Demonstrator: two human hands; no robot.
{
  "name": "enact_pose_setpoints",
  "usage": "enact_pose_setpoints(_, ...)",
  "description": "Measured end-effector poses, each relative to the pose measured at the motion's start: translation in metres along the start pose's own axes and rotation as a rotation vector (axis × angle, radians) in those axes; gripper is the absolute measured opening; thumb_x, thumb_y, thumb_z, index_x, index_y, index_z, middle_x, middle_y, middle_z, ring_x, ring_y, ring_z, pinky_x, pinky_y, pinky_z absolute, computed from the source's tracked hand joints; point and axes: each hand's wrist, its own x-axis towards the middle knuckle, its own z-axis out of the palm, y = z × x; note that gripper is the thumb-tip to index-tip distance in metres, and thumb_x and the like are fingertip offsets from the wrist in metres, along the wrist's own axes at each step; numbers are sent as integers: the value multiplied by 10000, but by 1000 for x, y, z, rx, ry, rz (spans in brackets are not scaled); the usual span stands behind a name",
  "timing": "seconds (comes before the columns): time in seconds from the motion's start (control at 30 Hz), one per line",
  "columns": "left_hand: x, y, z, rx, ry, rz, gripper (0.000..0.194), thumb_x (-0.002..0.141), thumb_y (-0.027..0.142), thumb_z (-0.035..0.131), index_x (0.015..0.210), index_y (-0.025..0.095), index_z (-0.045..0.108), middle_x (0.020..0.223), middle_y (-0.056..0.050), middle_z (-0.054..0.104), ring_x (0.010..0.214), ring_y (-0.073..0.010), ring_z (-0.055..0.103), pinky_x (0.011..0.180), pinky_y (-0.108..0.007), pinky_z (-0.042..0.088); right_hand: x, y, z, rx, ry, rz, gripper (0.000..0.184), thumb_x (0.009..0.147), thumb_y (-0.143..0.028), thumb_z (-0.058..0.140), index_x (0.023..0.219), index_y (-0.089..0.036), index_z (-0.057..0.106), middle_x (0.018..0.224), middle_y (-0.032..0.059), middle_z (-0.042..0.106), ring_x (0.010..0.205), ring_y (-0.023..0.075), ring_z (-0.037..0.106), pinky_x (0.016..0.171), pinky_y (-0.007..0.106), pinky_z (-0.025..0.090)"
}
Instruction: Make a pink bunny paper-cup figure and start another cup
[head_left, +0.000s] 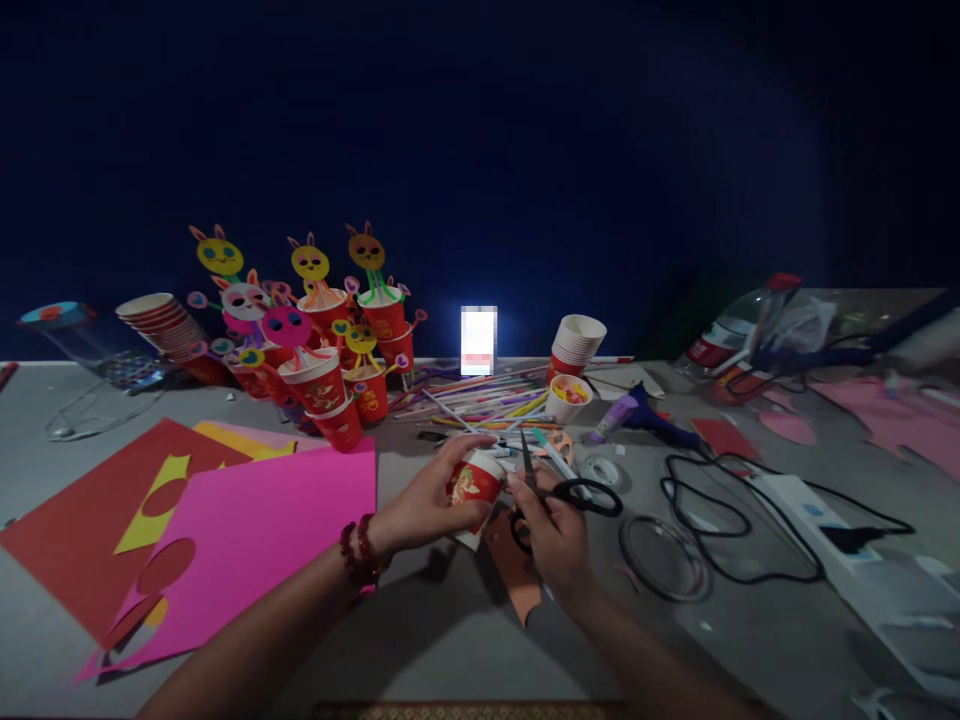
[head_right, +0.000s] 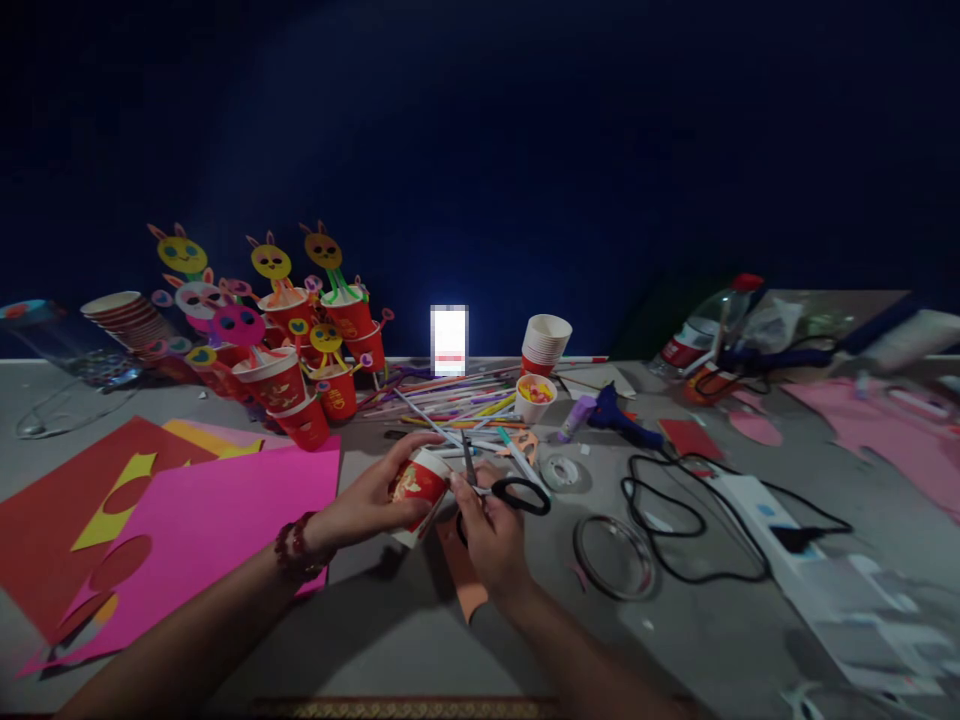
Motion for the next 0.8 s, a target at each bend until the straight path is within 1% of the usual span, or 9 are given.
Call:
enact_pose_setpoints(0.13,1,-2,-1,50,32,93,678,735,218,730,1363,276,481,1364,-83,500,1193,-286,507,987,-381,431,4,-6,1,89,35,117,287,876,-440,621,748,-196,701,749,42,689,722,211,626,680,308,531)
enact_pose_setpoints(0.2,1,-4,-1,39,14,106,686,744,217,728,1374,272,462,1407,-88,469,1194,-285,511,988,-381,430,6,-9,0,78,17,93,276,874,-427,625,743,-196,701,745,41,683,727,211,626,693,310,531)
enact_pose_setpoints(0.27,0,-5,-1,-57,-26,59,704,766,231,715,1401,281,415,1378,-86,500,1107,-261,563,937,-372,459,7,-10,-2,54,-5,8,241,880,-398,619,764,-206,708,779,43,687,777,220,635,753,326,532)
enact_pose_setpoints(0.33,0,-8,-1,-225,-48,2,708,776,237,704,1407,304,391,1375,-68,510,1042,-237,594,900,-361,478,6,-10,-4,41,-4,-62,217,890,-371,605,774,-215,701,796,42,682,792,221,636,775,335,531)
enact_pose_setpoints(0.43,1,-11,0,-460,-29,-35,670,755,218,698,1368,309,442,1481,-56,423,1114,-250,575,913,-361,481,3,-8,-9,40,63,-102,203,902,-328,593,753,-212,669,767,34,652,757,211,620,735,327,523)
enact_pose_setpoints(0.53,2,-13,0,-582,-36,-59,658,738,229,689,1355,290,469,1520,-80,386,1156,-284,562,857,-363,512,2,-7,-13,117,175,-114,217,898,-310,596,710,-208,628,738,30,608,743,203,602,704,320,521)
enact_pose_setpoints(0.63,2,-13,0,-636,-77,-54,699,740,236,674,1393,308,437,1543,-89,360,1169,-313,567,804,-365,537,6,-13,-12,342,178,-11,228,872,-329,614,682,-207,579,791,29,610,656,168,586,575,285,514)
enact_pose_setpoints(0.7,2,-14,0,-649,-94,-24,728,734,252,679,1412,303,421,1554,-100,343,1205,-336,548,806,-373,544,9,-18,-10,481,95,125,202,843,-348,646,713,-201,600,801,24,642,573,137,571,473,246,471)
enact_pose_setpoints(0.8,2,-18,0,-648,-89,52,752,729,308,694,1423,303,404,1570,-105,312,1284,-367,479,830,-406,545,9,-19,-7,601,-57,336,243,826,-426,663,794,-185,673,619,9,663,459,128,563,386,215,414)
